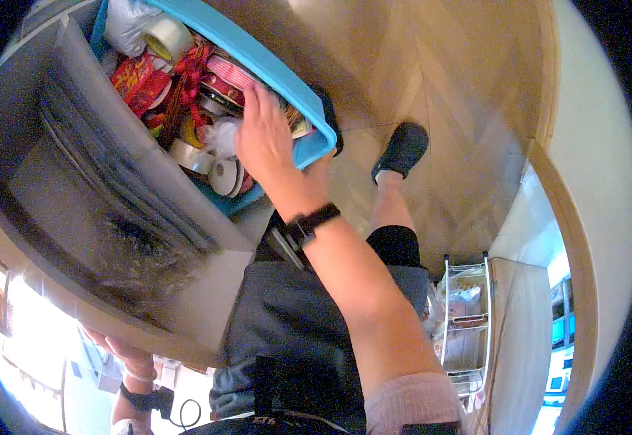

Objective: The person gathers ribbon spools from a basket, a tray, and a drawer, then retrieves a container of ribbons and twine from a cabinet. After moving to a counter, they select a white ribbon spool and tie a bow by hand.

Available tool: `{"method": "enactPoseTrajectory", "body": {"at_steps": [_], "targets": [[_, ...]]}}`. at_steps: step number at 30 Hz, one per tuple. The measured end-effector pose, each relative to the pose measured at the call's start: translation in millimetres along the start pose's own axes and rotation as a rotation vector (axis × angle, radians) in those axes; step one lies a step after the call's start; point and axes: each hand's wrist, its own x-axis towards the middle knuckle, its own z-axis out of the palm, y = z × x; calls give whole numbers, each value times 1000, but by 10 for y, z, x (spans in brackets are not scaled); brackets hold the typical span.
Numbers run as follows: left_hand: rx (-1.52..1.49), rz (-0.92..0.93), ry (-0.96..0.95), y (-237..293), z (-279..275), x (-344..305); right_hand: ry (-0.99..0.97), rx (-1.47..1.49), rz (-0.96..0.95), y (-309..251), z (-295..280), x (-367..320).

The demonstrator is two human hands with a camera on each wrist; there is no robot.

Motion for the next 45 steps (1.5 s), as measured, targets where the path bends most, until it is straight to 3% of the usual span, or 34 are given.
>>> {"method": "enactPoseTrajectory", "body": {"at_steps": [3, 5, 7, 9, 11, 12, 13, 18, 20, 24, 27, 29, 30, 32, 33, 36, 37, 39, 43, 45], "targets": [[36, 62, -31, -20, -13, -9, -27, -58, 159, -92, 177, 270], [-56, -33, -25, 142, 36, 33, -27, -125, 189, -83, 260, 316], [-64, -40, -6, 80, 47, 4, -181, -245, 172, -22, 311, 296], [-75, -46, 9, -101, 24, -56, -132, -240, 156, 35, 435, 182], [-1, 134, -31, -302, -50, -111, -83, -242, 139, 61, 488, 99], [23, 195, -45, -339, -75, -126, -68, -309, 43, 66, 495, 65], [73, 195, -60, -324, -91, -117, -51, -376, -52, 48, 476, 46], [146, 200, -28, -279, -58, -119, -160, -355, -18, 43, 364, -42], [-39, 29, 5, -158, -3, -69, -191, -347, 4, 122, 337, -87], [-162, -32, 29, -68, 46, -57, -246, -301, 63, 169, 204, -270], [-98, -40, 27, -100, 24, -48, -191, -112, 101, 186, 48, -291], [-51, -21, -2, -94, 6, -55, -6, 11, 25, 190, -151, -213], [-43, -19, -1, -113, -33, -66, 24, 76, 85, 198, -300, -163], [378, 298, -123, -179, -108, -93, 119, 14, 113, 380, -428, -73], [383, 299, -121, -189, -100, -94, 217, -53, 139, 487, -465, -32], [329, 289, -79, -303, -102, -132, 110, -50, 288, 830, -469, -82], [194, 107, -96, -445, -163, -194, 109, -46, 289, 867, -446, -131], [62, -78, -105, -572, -173, -252, -161, 48, 424, 900, -441, -247], [-136, -194, 14, -627, -200, -286, -127, 13, 274, 878, -439, -295], [-182, -224, 52, -562, -162, -286, -148, 44, 291, 888, -451, -273]]}}
